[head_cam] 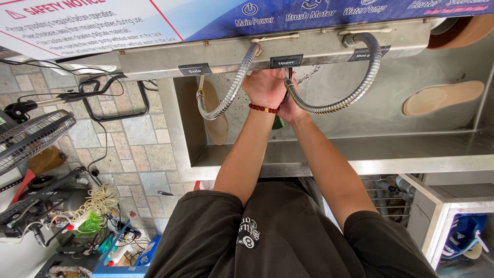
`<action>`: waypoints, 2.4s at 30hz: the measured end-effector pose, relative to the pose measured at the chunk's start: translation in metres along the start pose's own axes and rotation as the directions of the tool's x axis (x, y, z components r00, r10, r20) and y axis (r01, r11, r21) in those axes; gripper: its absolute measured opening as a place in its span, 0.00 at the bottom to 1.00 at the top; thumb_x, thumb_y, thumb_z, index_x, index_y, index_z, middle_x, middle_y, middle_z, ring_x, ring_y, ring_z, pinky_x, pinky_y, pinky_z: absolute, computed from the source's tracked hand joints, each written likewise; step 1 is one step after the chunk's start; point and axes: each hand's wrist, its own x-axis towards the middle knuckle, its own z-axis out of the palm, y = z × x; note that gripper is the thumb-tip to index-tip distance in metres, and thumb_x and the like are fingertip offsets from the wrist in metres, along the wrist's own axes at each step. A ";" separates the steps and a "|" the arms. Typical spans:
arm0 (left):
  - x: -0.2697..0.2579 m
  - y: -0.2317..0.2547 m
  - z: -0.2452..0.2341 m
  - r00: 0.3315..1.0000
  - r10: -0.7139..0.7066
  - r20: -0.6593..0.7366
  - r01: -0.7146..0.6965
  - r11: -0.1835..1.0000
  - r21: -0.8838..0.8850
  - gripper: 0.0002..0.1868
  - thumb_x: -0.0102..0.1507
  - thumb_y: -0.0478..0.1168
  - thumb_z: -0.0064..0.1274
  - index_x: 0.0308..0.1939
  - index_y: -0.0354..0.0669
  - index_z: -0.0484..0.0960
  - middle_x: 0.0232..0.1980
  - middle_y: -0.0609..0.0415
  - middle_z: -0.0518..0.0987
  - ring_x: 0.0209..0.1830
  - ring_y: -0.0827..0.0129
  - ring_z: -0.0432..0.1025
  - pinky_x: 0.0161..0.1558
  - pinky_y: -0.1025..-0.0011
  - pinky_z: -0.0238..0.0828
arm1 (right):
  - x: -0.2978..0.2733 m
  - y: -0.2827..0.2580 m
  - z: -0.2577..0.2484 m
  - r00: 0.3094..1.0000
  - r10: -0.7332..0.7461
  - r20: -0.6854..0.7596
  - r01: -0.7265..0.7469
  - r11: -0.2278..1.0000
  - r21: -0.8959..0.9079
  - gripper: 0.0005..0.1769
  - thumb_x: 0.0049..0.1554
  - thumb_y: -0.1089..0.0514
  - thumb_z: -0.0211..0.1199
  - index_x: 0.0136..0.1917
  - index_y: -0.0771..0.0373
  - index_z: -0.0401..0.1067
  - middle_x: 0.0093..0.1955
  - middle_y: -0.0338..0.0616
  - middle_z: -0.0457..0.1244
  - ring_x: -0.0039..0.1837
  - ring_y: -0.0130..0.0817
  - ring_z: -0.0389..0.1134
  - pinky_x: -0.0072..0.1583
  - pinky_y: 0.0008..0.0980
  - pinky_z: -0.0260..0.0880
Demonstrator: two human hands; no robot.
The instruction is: The person cleans a shoe using a specialized shoe washing machine station. They hold the shoe under a nozzle, apply cleaning solution, and scrub the surface with a handheld sponge before using a rotating brush to polish the heel and side.
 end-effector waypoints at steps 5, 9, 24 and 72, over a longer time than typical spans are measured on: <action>0.030 0.000 -0.001 0.879 0.228 -0.419 -0.189 0.973 0.134 0.43 0.64 0.70 0.43 0.68 0.37 0.69 0.70 0.44 0.69 0.70 0.52 0.62 0.72 0.51 0.55 | 0.004 0.024 -0.029 1.000 0.027 -0.008 -0.027 0.999 0.045 0.44 0.63 0.25 0.44 0.80 0.56 0.56 0.78 0.46 0.56 0.76 0.45 0.59 0.76 0.49 0.61; 0.028 -0.008 0.011 0.884 0.169 -0.435 -0.147 0.986 0.085 0.42 0.64 0.70 0.48 0.67 0.42 0.66 0.71 0.46 0.67 0.72 0.53 0.61 0.72 0.50 0.56 | -0.006 0.018 -0.014 0.999 0.015 -0.042 -0.012 0.997 0.082 0.45 0.62 0.24 0.42 0.77 0.58 0.59 0.76 0.50 0.59 0.75 0.46 0.61 0.74 0.51 0.63; 0.027 -0.003 -0.007 0.910 0.180 -0.374 -0.176 0.983 0.044 0.41 0.66 0.69 0.44 0.71 0.42 0.68 0.72 0.45 0.68 0.72 0.51 0.62 0.71 0.48 0.59 | -0.033 0.019 0.017 0.998 -0.048 -0.036 0.053 0.986 0.155 0.43 0.63 0.25 0.45 0.76 0.59 0.61 0.75 0.49 0.60 0.74 0.46 0.61 0.75 0.52 0.61; -0.087 -0.032 0.054 0.970 0.061 -0.236 -0.025 0.988 0.154 0.34 0.63 0.51 0.49 0.68 0.34 0.70 0.68 0.45 0.74 0.69 0.51 0.67 0.73 0.46 0.56 | -0.043 0.018 -0.009 0.994 -0.099 0.037 0.098 0.995 0.015 0.43 0.63 0.29 0.49 0.77 0.61 0.58 0.77 0.48 0.58 0.76 0.44 0.61 0.78 0.44 0.59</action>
